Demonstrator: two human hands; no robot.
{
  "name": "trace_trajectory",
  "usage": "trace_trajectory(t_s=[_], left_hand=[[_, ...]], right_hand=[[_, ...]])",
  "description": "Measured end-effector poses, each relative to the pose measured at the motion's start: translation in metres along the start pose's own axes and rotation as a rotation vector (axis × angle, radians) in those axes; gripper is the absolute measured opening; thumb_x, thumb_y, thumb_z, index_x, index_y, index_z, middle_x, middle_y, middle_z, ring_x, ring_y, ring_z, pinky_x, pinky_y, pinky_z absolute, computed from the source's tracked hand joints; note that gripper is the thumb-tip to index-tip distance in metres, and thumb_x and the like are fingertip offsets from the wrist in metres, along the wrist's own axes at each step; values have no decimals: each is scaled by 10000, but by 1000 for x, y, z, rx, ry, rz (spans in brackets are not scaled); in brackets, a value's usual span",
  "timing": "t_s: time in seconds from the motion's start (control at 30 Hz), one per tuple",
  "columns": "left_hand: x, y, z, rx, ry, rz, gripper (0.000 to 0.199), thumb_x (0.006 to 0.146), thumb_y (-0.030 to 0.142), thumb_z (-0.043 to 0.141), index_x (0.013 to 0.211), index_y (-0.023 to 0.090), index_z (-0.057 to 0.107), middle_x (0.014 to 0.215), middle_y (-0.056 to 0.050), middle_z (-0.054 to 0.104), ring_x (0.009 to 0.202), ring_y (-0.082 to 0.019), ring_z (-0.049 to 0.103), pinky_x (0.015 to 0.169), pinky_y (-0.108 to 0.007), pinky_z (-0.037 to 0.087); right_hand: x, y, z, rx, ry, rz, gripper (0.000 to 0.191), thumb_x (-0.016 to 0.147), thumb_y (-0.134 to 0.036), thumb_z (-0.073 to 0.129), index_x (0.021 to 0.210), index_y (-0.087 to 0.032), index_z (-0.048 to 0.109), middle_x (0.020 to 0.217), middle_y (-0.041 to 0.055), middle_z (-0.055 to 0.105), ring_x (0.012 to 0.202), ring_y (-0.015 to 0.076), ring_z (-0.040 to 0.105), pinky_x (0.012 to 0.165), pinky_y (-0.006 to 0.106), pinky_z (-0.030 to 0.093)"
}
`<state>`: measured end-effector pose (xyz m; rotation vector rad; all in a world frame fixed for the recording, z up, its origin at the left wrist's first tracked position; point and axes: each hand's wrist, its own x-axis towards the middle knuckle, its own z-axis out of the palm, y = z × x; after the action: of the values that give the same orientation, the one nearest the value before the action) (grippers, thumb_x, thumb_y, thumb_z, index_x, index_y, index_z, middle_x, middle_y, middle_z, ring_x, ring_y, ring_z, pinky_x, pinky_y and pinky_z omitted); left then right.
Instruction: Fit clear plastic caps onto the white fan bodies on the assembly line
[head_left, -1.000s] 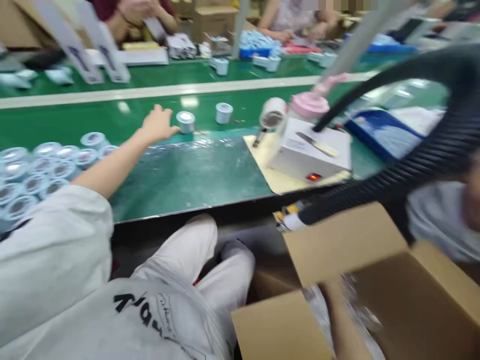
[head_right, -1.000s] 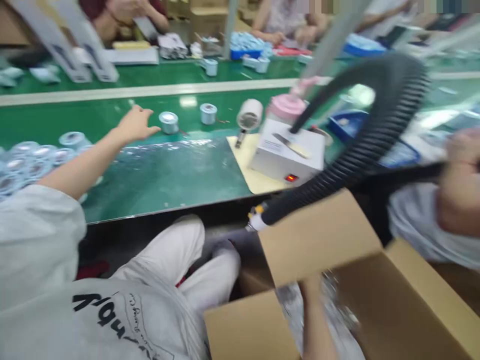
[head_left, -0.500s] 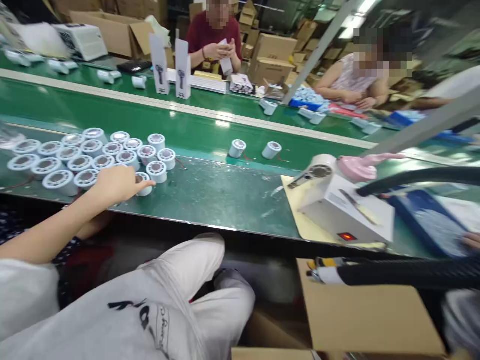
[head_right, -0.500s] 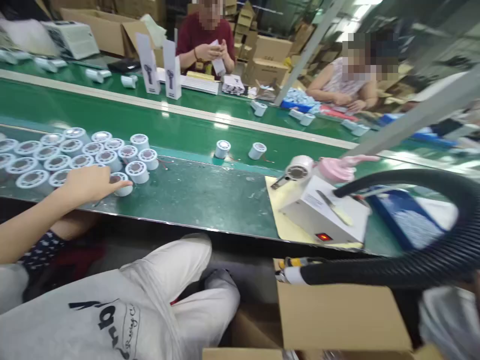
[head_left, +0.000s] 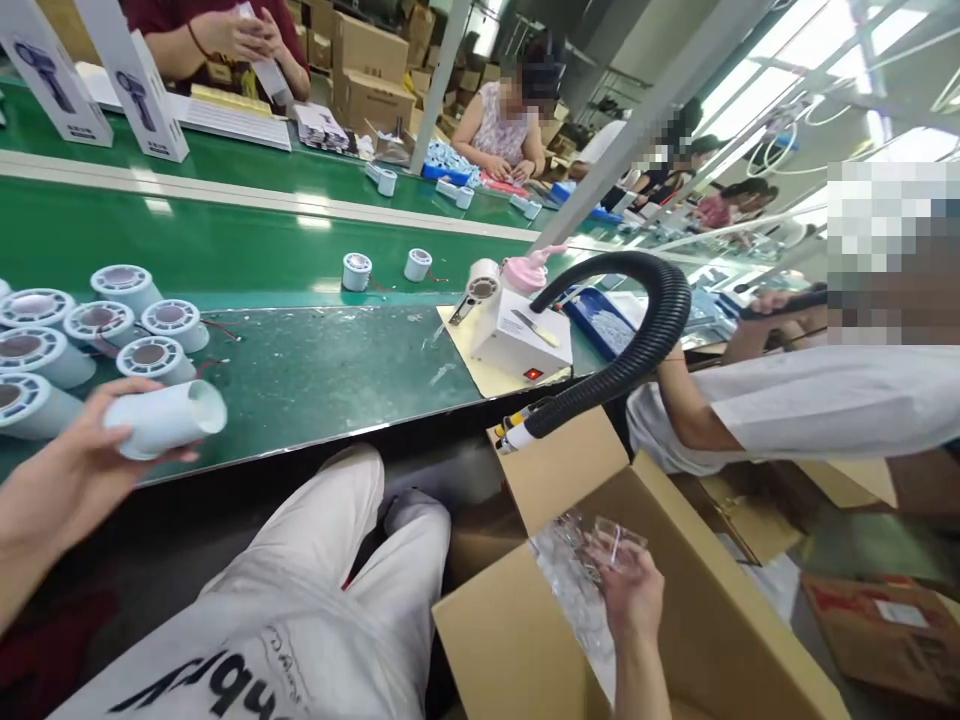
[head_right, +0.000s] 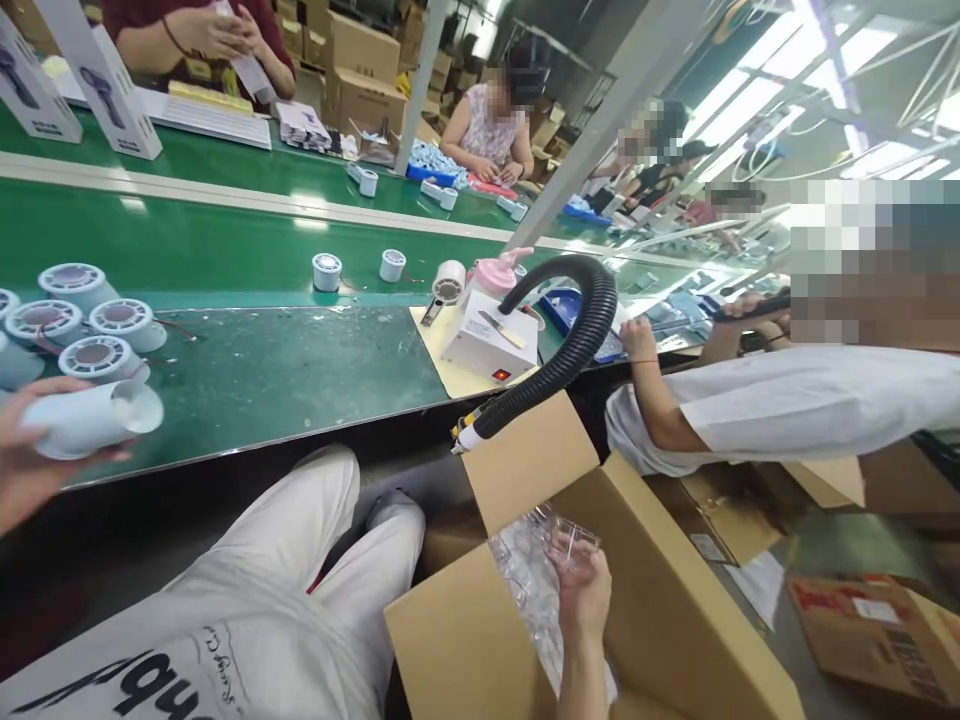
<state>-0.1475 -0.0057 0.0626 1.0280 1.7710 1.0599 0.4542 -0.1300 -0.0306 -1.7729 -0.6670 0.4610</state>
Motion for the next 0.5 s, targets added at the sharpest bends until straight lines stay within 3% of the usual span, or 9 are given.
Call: trace_trajectory(t_s=[0.03,0.1,0.17,0.2,0.27,0.33,0.37,0.43,0.5], left_hand=[[-7,8,17,-295,-90,-163,391,822,619,712,1025,286,688,1063,95,801,955,-214,698,763,-339,575],[-17,19,56,-624,-274,-464,267,848,478,724,951,234,695,909,58,792,846,-158,681,714,-270,560],[-20,18,94,-722,-537,-612,292,849,438,692,985,179,707,885,-5,781,802,-147,680,722,-261,574],[-21,14,111,-696,-637,-642,330,824,440,699,967,143,709,872,-48,775,768,-160,681,673,-263,567],[-21,2,136,-545,-921,-613,412,790,507,715,926,119,692,805,-75,738,681,-162,654,559,-246,513],[-22,-7,150,-373,-1135,-549,463,752,571,752,883,136,670,690,-30,666,554,-131,567,454,-219,416],[-23,-10,154,-311,-1206,-535,470,729,573,784,870,140,670,656,-8,636,511,-117,522,423,-212,370],[-25,-9,157,-200,-1288,-488,439,712,531,827,853,137,693,653,4,619,490,-105,475,405,-212,309],[-26,-2,154,-30,-1348,-233,354,770,476,799,864,144,722,738,-10,650,580,-117,521,479,-219,355]], right_hand=[[-15,-7,9,33,-52,-8,476,745,-719,585,746,-244,561,787,33,689,699,259,721,636,407,602],[-52,-21,36,73,-208,-20,476,766,-689,651,907,-236,681,948,77,737,860,298,757,768,460,629],[-94,-38,70,28,-434,-128,483,790,-616,733,1079,-230,749,1117,121,733,1000,327,746,877,488,623],[-114,-48,87,-64,-572,-289,455,859,-554,714,1189,-243,745,1222,135,700,1055,326,731,914,492,617],[-148,-68,119,-290,-698,-688,404,959,-403,658,1344,-287,697,1309,142,643,1127,321,691,931,486,616],[-169,-86,145,-478,-641,-976,426,985,-301,624,1410,-297,655,1346,163,606,1135,337,655,902,494,624],[-174,-93,154,-556,-586,-1044,447,978,-264,624,1423,-297,644,1377,174,587,1130,346,640,887,502,625],[-176,-100,166,-688,-515,-1046,459,951,-196,634,1398,-296,658,1456,182,543,1125,357,617,863,516,627],[-172,-102,170,-737,-541,-959,384,907,-118,645,1242,-284,734,1469,167,545,1137,359,611,835,501,633]])
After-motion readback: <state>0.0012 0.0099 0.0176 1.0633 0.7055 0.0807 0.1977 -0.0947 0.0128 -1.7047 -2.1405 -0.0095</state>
